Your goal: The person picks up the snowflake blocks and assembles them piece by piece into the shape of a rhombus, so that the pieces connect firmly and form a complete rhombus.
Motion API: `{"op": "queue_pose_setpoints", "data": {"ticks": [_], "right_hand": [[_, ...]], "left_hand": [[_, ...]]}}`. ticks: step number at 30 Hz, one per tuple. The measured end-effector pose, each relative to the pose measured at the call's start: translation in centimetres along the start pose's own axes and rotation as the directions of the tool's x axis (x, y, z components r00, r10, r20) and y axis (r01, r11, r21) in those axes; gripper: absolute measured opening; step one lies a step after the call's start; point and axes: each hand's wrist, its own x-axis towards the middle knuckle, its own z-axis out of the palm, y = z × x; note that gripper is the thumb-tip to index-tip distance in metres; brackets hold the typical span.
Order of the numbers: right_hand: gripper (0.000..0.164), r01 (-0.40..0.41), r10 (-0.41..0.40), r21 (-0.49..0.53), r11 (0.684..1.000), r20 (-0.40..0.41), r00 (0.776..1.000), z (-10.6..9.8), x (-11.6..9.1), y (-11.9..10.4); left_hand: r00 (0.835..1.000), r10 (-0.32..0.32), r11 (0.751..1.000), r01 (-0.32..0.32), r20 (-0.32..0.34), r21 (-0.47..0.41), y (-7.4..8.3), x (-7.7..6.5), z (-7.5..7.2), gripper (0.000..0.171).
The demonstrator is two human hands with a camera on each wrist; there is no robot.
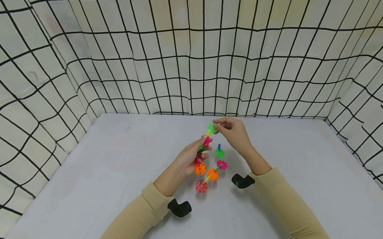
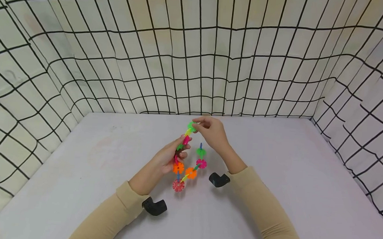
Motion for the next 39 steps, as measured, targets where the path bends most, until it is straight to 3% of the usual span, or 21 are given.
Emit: {"op": "queue_pose_setpoints", "data": {"ticks": [13, 16, 19, 21, 24, 28, 33, 39], "right_hand": [[0.026, 0.004, -0.005, 0.026, 1.0, 0.02, 1.0, 0.0, 0.0, 0.4], [0.031, 0.0, -0.001, 0.032, 0.999, 0.027, 1.0, -0.3, 0.0, 0.6], [0.036, -0.051, 0.051, 0.048, 0.998, 0.013, 0.999, -0.8, 0.0, 1.4], [0.039, -0.126, 0.126, 0.055, 0.99, 0.017, 0.992, -1.3, 0.0, 2.2], [0.046, -0.278, 0.276, 0.036, 0.96, 0.069, 0.959, -1.9, -0.1, 3.6], [0.053, -0.427, 0.425, -0.035, 0.903, 0.199, 0.883, -2.2, -0.2, 5.3], [0.057, -0.453, 0.461, -0.109, 0.885, 0.347, 0.817, -2.2, -0.4, 6.3], [0.065, -0.493, 0.483, -0.087, 0.866, 0.402, 0.778, -2.0, -0.2, 6.3]], "left_hand": [[1.0, -0.005, 1.0, 0.006, 0.011, -0.024, 0.0, 0.0, -0.1, 0.041], [1.0, 0.0, 0.999, 0.0, 0.006, -0.039, -0.1, 0.1, -0.2, 0.036], [1.0, 0.004, 0.998, -0.004, -0.005, -0.062, 0.0, 0.1, -0.2, 0.028], [1.0, 0.01, 0.997, -0.011, -0.012, -0.078, 0.0, 0.1, -0.2, 0.026], [0.999, 0.022, 0.996, -0.024, -0.025, -0.088, 0.1, 0.1, -0.3, 0.026], [0.999, 0.026, 0.996, -0.029, -0.04, -0.081, 0.3, 0.1, -0.2, 0.026], [0.999, 0.017, 0.997, -0.02, -0.034, -0.078, 0.5, 0.2, 0.2, 0.032], [1.0, 0.02, 0.997, -0.021, -0.014, -0.078, 0.7, 0.2, 0.6, 0.035]]}}
